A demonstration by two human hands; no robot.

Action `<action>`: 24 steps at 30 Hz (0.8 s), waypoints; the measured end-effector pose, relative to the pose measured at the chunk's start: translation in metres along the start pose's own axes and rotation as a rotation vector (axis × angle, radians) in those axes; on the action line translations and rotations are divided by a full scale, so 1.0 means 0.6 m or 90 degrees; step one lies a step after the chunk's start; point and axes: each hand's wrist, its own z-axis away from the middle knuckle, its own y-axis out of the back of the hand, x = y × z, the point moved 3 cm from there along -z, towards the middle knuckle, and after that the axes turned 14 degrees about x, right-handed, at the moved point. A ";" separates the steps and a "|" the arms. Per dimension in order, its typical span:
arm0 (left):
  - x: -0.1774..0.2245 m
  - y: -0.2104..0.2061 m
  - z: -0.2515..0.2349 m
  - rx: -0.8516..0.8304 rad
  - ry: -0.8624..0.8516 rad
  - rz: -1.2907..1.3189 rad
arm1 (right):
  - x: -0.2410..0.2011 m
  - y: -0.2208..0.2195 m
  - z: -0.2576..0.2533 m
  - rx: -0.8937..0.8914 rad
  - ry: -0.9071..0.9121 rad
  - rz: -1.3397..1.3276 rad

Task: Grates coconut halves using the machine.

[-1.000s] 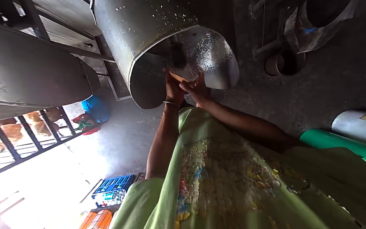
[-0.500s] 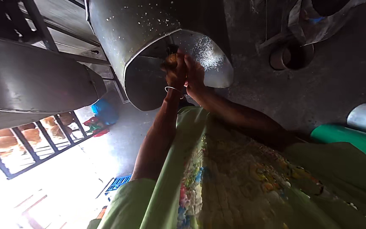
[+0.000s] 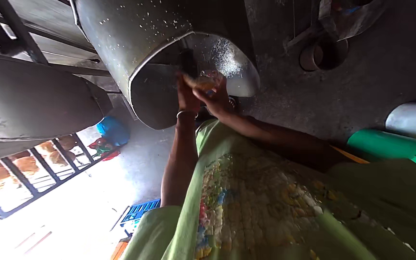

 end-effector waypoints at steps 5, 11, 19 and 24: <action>-0.020 0.031 0.023 -0.050 0.042 0.142 | 0.044 0.009 0.005 -0.093 0.092 0.015; 0.043 -0.008 0.021 0.034 -0.056 -0.199 | -0.034 -0.035 -0.011 -0.035 -0.216 -0.186; 0.051 -0.057 0.016 0.234 -0.130 -0.512 | -0.040 -0.051 -0.048 0.027 -0.215 -0.333; 0.036 -0.045 0.003 0.244 -0.105 -0.504 | -0.022 -0.053 -0.050 0.079 -0.219 -0.304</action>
